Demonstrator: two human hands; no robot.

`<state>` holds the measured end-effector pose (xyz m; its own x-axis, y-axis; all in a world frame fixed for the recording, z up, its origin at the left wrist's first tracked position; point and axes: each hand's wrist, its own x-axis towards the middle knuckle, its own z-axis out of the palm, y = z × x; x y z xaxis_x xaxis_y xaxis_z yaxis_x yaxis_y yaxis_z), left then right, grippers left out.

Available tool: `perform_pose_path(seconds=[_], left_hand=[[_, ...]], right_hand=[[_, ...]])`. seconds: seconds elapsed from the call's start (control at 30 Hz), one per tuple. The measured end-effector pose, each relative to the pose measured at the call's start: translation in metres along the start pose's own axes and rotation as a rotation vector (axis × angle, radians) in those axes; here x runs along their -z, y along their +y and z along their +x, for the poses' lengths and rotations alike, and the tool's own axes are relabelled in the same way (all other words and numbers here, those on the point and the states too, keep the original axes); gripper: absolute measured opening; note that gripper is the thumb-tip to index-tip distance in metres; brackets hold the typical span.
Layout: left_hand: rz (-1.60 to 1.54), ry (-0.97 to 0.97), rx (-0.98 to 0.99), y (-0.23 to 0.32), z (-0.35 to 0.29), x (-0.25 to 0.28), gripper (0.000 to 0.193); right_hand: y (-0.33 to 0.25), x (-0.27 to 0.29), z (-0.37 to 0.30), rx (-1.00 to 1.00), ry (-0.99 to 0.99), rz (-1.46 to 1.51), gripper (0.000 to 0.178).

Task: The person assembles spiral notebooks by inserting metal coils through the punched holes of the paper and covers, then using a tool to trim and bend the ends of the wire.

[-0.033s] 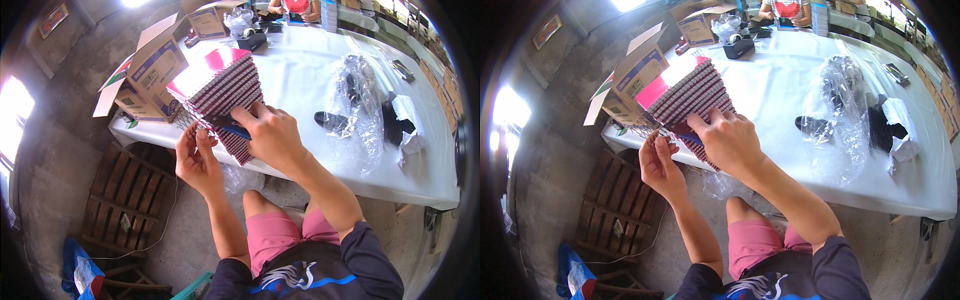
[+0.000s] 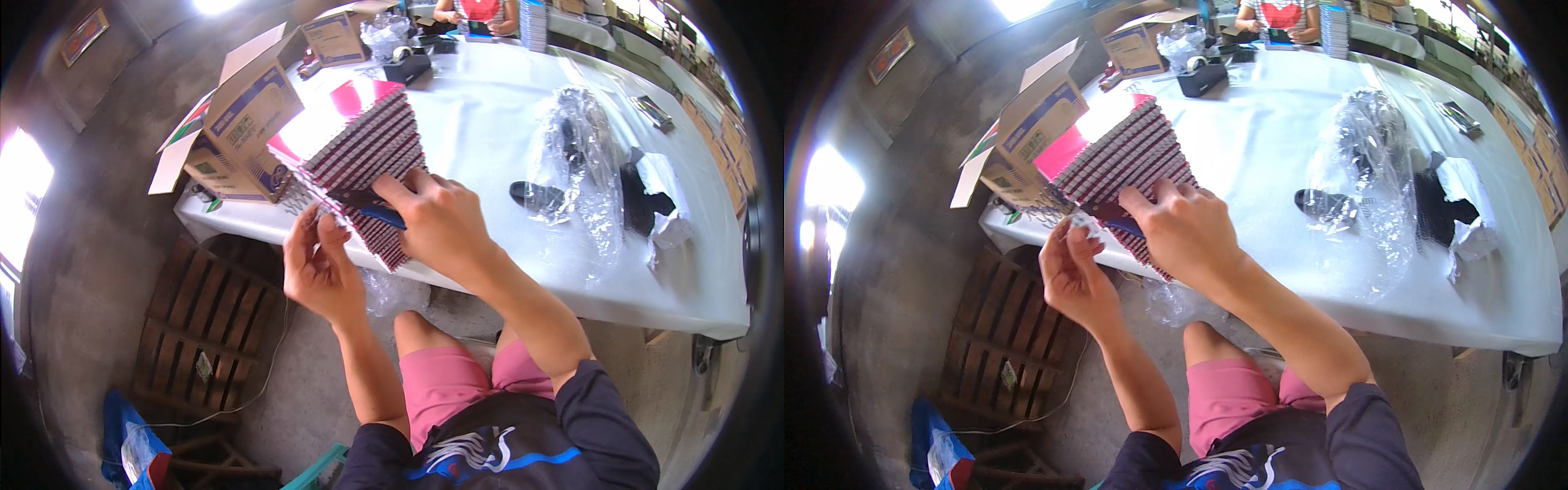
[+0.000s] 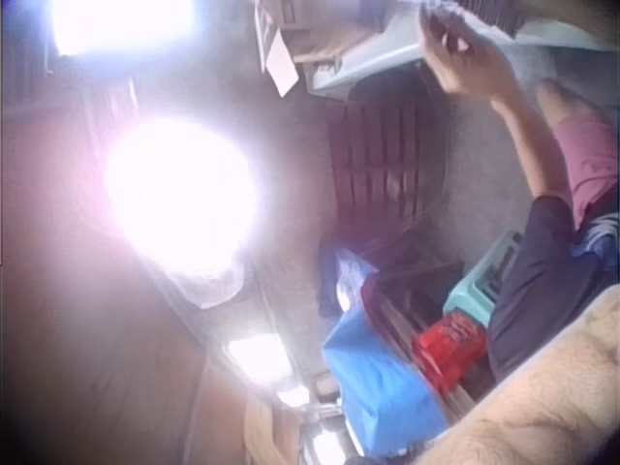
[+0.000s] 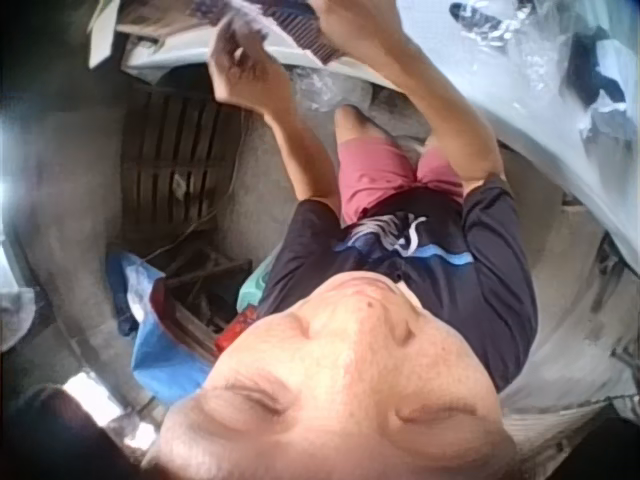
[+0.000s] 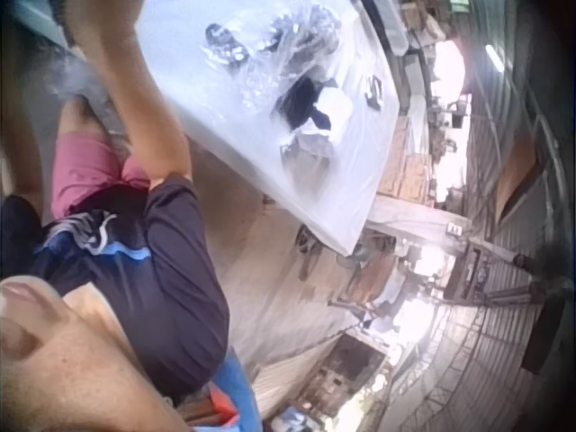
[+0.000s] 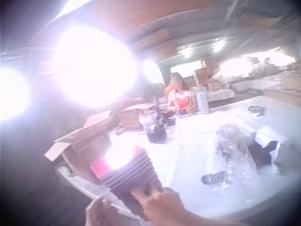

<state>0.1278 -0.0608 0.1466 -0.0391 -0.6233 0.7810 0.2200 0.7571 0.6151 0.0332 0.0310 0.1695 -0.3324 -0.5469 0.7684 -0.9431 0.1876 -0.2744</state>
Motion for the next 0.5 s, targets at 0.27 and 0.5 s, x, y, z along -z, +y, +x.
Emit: perform_pose_path(seconds=[0.27,0.5], left_hand=[[-0.285,-0.221,-0.15,0.108,-0.032,-0.011,0.023],[0.09,-1.511,-0.669,0.108,-0.076,-0.132,0.008]], right_hand=[[0.02,0.004,-0.026,0.049,0.118,0.092,0.049],[0.04,-0.026,-0.182,-0.123,-0.14,0.413,0.048]])
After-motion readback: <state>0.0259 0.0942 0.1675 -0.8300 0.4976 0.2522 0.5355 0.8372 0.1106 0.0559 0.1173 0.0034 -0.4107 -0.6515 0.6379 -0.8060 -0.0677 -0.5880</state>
